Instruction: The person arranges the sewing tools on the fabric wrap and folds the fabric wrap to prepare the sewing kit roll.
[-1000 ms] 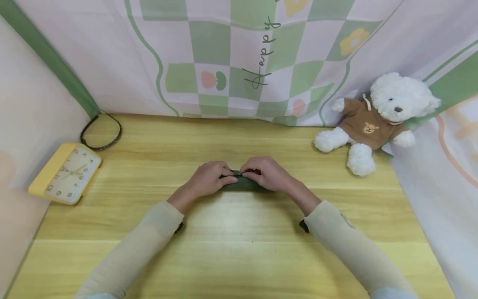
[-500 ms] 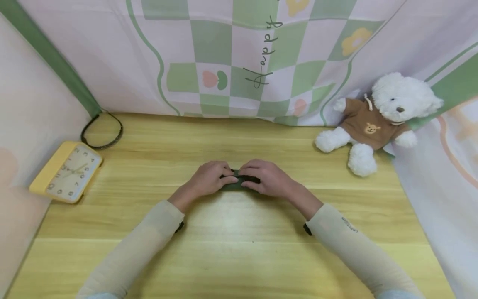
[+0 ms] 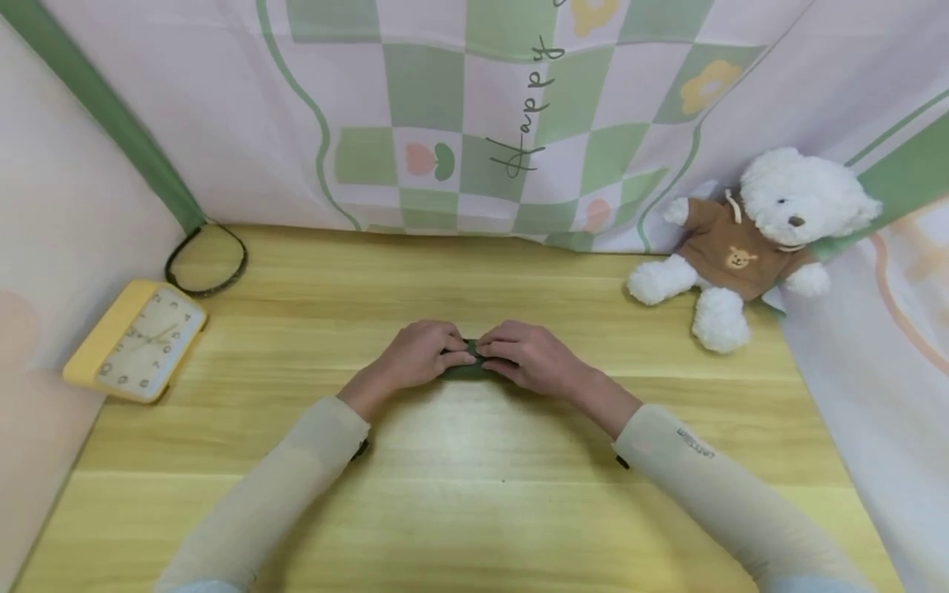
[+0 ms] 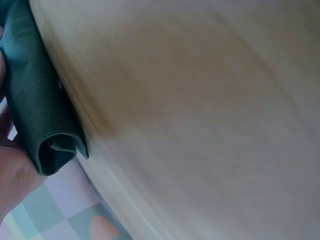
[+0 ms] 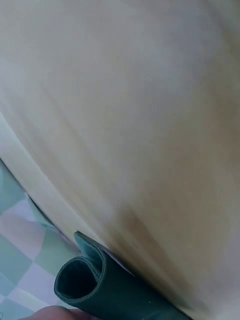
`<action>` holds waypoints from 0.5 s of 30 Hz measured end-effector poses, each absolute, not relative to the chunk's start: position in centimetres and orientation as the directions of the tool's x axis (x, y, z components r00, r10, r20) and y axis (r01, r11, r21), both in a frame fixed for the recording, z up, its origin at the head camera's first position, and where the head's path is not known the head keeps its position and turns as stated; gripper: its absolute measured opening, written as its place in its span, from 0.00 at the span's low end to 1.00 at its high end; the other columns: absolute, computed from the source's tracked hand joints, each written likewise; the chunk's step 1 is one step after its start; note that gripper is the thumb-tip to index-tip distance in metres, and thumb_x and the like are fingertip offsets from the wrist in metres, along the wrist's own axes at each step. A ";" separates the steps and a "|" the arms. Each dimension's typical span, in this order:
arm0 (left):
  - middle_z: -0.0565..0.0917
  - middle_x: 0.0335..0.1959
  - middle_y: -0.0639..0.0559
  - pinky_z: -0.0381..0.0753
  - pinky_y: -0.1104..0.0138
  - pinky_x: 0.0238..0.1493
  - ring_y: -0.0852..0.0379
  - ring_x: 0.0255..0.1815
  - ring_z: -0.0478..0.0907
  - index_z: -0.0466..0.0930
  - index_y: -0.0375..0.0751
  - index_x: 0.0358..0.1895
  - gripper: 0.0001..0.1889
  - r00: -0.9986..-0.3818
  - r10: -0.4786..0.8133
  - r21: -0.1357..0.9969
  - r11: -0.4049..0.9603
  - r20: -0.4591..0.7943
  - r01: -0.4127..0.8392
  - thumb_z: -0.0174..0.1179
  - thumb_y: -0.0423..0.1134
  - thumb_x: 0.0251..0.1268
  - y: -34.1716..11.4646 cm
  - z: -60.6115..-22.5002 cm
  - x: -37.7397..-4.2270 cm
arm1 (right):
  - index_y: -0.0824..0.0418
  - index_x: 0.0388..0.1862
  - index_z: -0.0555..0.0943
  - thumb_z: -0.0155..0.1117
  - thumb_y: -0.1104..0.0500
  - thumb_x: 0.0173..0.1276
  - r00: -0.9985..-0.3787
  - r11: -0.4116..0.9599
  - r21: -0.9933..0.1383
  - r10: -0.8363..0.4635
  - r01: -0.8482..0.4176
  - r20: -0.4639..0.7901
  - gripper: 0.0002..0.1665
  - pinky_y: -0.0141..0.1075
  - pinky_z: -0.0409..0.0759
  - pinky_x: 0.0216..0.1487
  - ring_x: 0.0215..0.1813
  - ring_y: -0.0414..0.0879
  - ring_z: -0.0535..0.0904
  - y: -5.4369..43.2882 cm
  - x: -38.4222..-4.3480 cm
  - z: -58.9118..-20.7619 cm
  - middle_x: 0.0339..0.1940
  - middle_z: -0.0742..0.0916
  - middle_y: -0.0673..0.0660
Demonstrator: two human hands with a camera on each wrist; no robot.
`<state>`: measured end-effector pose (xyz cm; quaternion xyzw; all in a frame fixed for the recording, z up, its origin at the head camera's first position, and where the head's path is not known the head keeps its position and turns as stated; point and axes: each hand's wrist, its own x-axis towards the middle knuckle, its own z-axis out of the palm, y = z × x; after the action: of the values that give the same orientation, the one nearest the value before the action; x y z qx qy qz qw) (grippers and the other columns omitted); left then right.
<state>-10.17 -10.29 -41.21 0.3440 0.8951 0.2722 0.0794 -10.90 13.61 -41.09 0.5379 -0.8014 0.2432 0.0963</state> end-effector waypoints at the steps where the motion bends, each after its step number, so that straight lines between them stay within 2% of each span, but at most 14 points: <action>1: 0.86 0.45 0.48 0.82 0.60 0.47 0.53 0.44 0.83 0.90 0.39 0.49 0.15 -0.750 0.660 0.541 0.617 0.040 0.572 0.63 0.46 0.73 -10.2 -41.2 -10.1 | 0.66 0.42 0.89 0.78 0.67 0.59 -0.404 0.302 -0.288 -0.813 -0.909 0.420 0.12 0.37 0.83 0.49 0.47 0.50 0.85 13.7 -10.8 -41.2 0.45 0.89 0.58; 8: 0.87 0.46 0.47 0.82 0.59 0.48 0.52 0.45 0.84 0.90 0.38 0.49 0.15 -0.743 0.668 0.529 0.618 0.036 0.581 0.63 0.46 0.73 -10.0 -41.1 -10.1 | 0.66 0.41 0.89 0.78 0.68 0.58 -0.402 0.295 -0.292 -0.801 -0.910 0.444 0.11 0.36 0.83 0.49 0.47 0.49 0.85 13.8 -10.5 -41.3 0.45 0.89 0.58; 12: 0.87 0.45 0.47 0.82 0.60 0.47 0.52 0.44 0.84 0.89 0.38 0.50 0.16 -0.742 0.669 0.530 0.614 0.045 0.585 0.63 0.46 0.72 -10.1 -41.0 -10.0 | 0.66 0.43 0.89 0.78 0.67 0.60 -0.454 0.304 -0.377 -0.787 -0.875 0.419 0.12 0.36 0.83 0.50 0.49 0.49 0.85 13.9 -10.4 -41.3 0.46 0.89 0.58; 15: 0.87 0.46 0.46 0.83 0.60 0.46 0.52 0.44 0.84 0.89 0.37 0.51 0.16 -0.744 0.666 0.533 0.613 0.047 0.583 0.64 0.45 0.72 -10.1 -40.9 -10.0 | 0.65 0.45 0.89 0.78 0.62 0.61 -0.507 0.318 -0.461 -0.775 -0.829 0.377 0.14 0.38 0.82 0.52 0.51 0.49 0.84 14.0 -10.4 -41.2 0.48 0.88 0.58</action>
<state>-10.00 -10.12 -40.86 0.3491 0.8947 0.2674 0.0781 -10.38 14.04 -41.15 0.4947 -0.8105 0.3106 0.0431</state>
